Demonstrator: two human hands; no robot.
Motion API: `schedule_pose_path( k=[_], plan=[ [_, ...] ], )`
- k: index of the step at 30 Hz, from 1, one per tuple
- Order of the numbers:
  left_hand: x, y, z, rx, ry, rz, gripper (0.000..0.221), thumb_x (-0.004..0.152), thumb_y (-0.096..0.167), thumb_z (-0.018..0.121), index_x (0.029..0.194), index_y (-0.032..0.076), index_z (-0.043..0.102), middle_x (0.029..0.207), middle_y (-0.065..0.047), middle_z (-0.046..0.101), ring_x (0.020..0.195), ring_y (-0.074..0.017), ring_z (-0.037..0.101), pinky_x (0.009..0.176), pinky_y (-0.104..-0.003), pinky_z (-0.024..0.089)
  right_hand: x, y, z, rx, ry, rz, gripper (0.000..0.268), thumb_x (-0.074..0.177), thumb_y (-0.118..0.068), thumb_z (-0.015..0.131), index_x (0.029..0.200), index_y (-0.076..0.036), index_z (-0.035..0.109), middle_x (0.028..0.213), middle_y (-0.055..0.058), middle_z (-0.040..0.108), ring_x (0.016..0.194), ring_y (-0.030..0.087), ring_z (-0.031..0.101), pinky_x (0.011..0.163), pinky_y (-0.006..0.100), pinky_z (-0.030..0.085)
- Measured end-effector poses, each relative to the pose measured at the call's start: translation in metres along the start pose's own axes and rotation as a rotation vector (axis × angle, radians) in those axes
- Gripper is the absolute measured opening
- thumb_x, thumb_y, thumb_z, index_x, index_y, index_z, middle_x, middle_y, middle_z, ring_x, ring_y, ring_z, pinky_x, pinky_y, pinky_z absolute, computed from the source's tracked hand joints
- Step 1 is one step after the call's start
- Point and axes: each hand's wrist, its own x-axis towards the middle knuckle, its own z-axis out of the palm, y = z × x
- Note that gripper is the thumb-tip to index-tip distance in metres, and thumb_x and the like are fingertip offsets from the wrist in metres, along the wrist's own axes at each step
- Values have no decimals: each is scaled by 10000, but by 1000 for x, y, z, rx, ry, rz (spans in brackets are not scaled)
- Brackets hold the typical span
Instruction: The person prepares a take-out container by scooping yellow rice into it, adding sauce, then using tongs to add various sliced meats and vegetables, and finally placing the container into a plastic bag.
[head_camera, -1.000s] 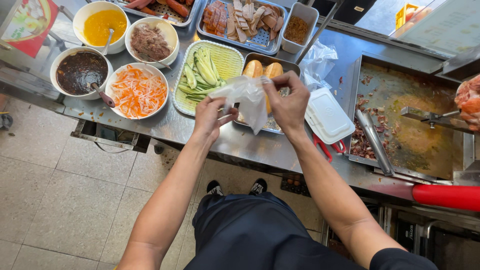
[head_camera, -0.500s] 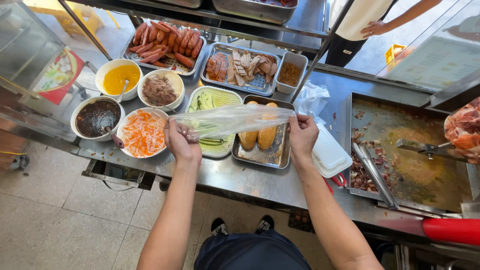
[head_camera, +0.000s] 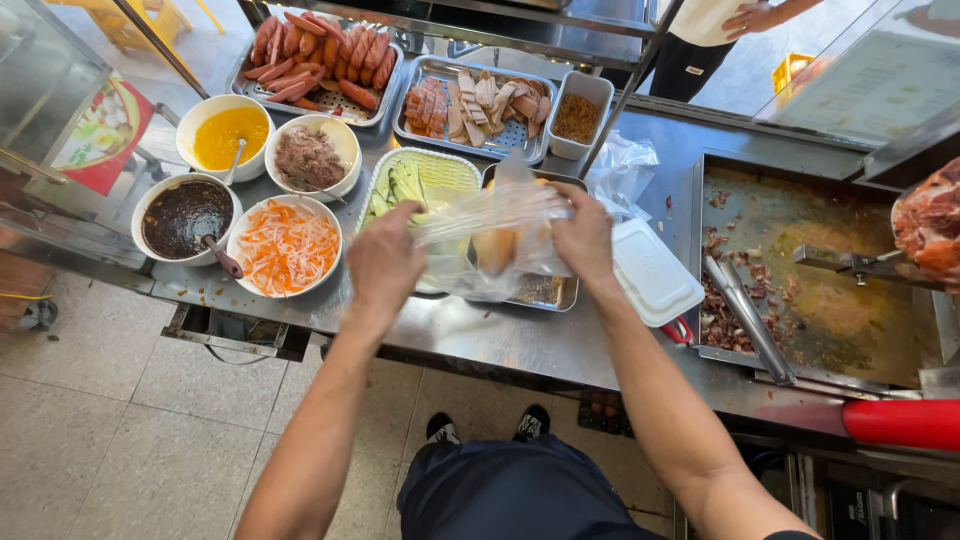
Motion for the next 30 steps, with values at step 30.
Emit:
schedule_pose_path(
  k=[30],
  plan=[
    [44,33,55,-878,-165,-205,521,1101,343,470,1439,-31,597,1141,-209,787,665,-194,767,640,-286,579,49,255,-128,-148,-660,753,828,744,-524,842,1217,132,663,1174,277,711,1015,333,716,804,448,554]
  ],
)
